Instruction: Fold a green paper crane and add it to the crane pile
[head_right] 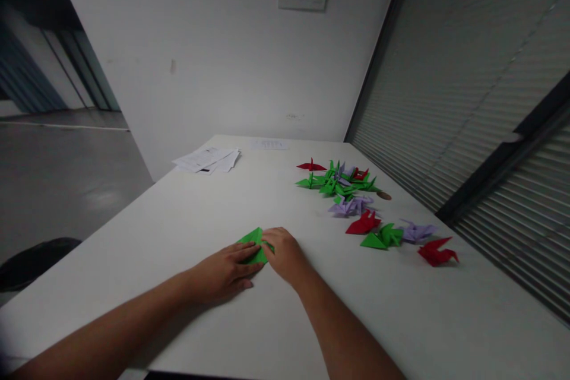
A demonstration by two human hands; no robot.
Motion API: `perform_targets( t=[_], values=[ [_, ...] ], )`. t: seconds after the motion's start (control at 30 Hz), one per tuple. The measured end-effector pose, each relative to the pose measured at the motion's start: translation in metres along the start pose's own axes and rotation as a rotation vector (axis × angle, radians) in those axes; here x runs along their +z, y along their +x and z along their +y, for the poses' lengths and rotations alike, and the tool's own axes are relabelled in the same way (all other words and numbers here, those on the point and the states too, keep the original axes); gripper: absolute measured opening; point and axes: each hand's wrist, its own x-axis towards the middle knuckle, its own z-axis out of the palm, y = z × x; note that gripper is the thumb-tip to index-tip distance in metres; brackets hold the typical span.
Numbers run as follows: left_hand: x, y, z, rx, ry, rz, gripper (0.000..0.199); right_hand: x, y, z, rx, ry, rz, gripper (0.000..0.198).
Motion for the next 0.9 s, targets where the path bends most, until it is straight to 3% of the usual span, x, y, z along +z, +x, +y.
perform_targets(
  t=[0.1, 0.2, 0.33, 0.53, 0.77, 0.9],
  values=[
    [-0.004, 0.003, 0.001, 0.043, -0.049, 0.043, 0.047, 0.002, -0.002, -0.011, -0.072, 0.040, -0.185, 0.037],
    [-0.006, 0.004, 0.003, 0.059, -0.049, 0.048, 0.042, 0.003, -0.002, -0.018, -0.050, 0.016, -0.352, 0.056],
    [-0.006, 0.001, 0.002, 0.047, -0.027, 0.006, 0.047, -0.001, -0.001, -0.019, -0.013, -0.070, -0.472, 0.069],
    [-0.006, -0.008, 0.000, 0.012, -0.010, -0.067, 0.053, -0.009, -0.003, -0.009, 0.014, -0.238, -0.522, 0.071],
    [-0.014, -0.012, 0.000, 0.004, -0.003, -0.062, 0.054, -0.006, -0.004, 0.003, 0.061, -0.346, -0.508, 0.068],
    [-0.022, -0.013, -0.002, 0.005, -0.020, -0.109, 0.062, -0.008, -0.006, 0.011, 0.167, -0.337, -0.471, 0.063]
  ],
)
